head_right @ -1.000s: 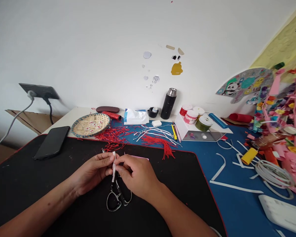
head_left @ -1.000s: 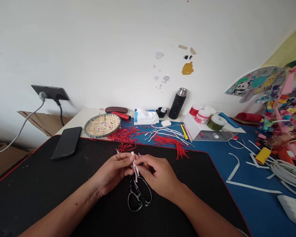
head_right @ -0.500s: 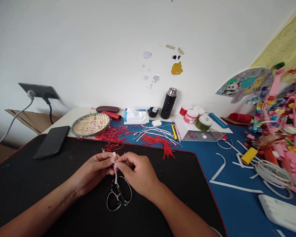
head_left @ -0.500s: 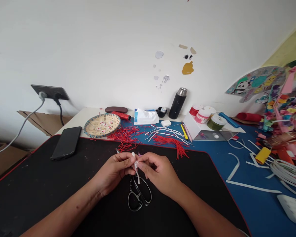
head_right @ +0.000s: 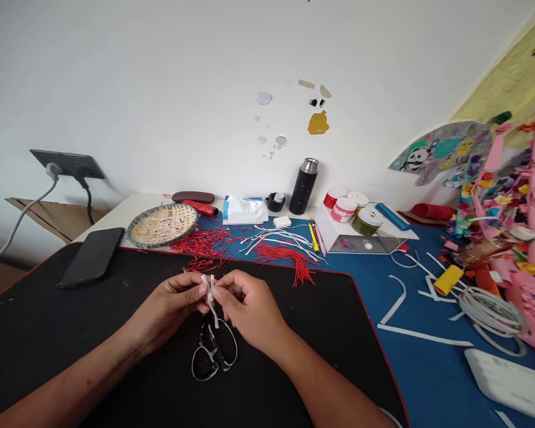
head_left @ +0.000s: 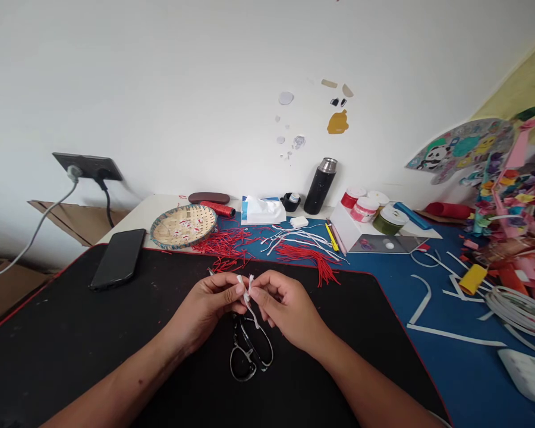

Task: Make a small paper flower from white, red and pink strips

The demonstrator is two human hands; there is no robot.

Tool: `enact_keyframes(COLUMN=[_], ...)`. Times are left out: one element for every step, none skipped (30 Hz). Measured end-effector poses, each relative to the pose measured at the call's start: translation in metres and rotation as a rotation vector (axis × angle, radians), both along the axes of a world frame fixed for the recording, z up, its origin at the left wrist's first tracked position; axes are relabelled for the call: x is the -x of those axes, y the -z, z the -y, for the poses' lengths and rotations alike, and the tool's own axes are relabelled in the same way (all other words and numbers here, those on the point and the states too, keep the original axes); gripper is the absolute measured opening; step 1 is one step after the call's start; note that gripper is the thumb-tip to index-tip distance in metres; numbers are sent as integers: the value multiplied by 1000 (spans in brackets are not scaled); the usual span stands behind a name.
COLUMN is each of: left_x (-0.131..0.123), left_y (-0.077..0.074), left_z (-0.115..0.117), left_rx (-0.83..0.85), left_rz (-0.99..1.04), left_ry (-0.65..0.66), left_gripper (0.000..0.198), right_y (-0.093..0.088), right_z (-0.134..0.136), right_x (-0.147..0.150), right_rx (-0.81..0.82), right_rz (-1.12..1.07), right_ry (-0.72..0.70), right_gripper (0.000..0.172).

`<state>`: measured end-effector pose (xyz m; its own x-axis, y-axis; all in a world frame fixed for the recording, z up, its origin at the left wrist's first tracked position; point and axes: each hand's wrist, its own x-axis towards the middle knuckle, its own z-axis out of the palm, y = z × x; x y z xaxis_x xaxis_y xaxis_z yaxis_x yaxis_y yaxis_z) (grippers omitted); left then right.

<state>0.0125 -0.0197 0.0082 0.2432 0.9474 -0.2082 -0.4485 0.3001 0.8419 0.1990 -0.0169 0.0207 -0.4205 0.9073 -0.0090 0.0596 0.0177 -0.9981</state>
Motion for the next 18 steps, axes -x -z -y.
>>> enact_keyframes(left_x=[0,0,0,0,0,0,0,0,0,-1,-1,-1,-1,-1,-1,-1,-1,-1], left_y=[0,0,1,1,1,1,1,1,0,0,-1,-2,-2,-3,-3,-3,-3,-3], left_z=[0,0,0,0,1,1,2,2,3,3,3,2,2,2,2,2,2,2], left_rx=[-10,-21,-31,-41,-51,-59,-65,-69,-73,-76,-77,-77,-77,-75,-75,-75,-76,-78], left_rz=[-11,-22,-32,-40,-50,-55,-63,-73,-80,-83,-85,-86,-85,-86,-87,-90,-93,-95], left_ry=[-5,-9,-11,-13,-13,-15,-18,-12,-11,-13,-11,-10,-8,-5,-1,2,5,6], left_gripper=[24,24,23,23,23,23,23,22,22,22,23,23,24,24,25,25,25,25], right_y=[0,1,1,2,2,2,3,3,3,3,3,3,3,2,1,0,-1,-1], right_z=[0,-1,-1,-1,-1,-1,-1,-1,-2,-2,-2,-2,-2,-2,-2,-2,-2,-2], right_x=[0,0,0,0,0,0,0,0,0,0,0,0,0,0,0,0,0,0], right_rx=[1,0,-2,-5,-5,-4,-2,4,12,20,30,40,50,58,65,72,79,86], right_rz=[2,5,9,12,13,14,14,16,21,27,34,39,41,41,38,33,28,23], right_ry=[3,5,8,10,12,11,12,13,14,12,8,3,-3,-9,-13,-16,-19,-25], right_gripper=[25,25,24,24,23,23,23,23,24,24,25,26,27,28,29,29,30,30])
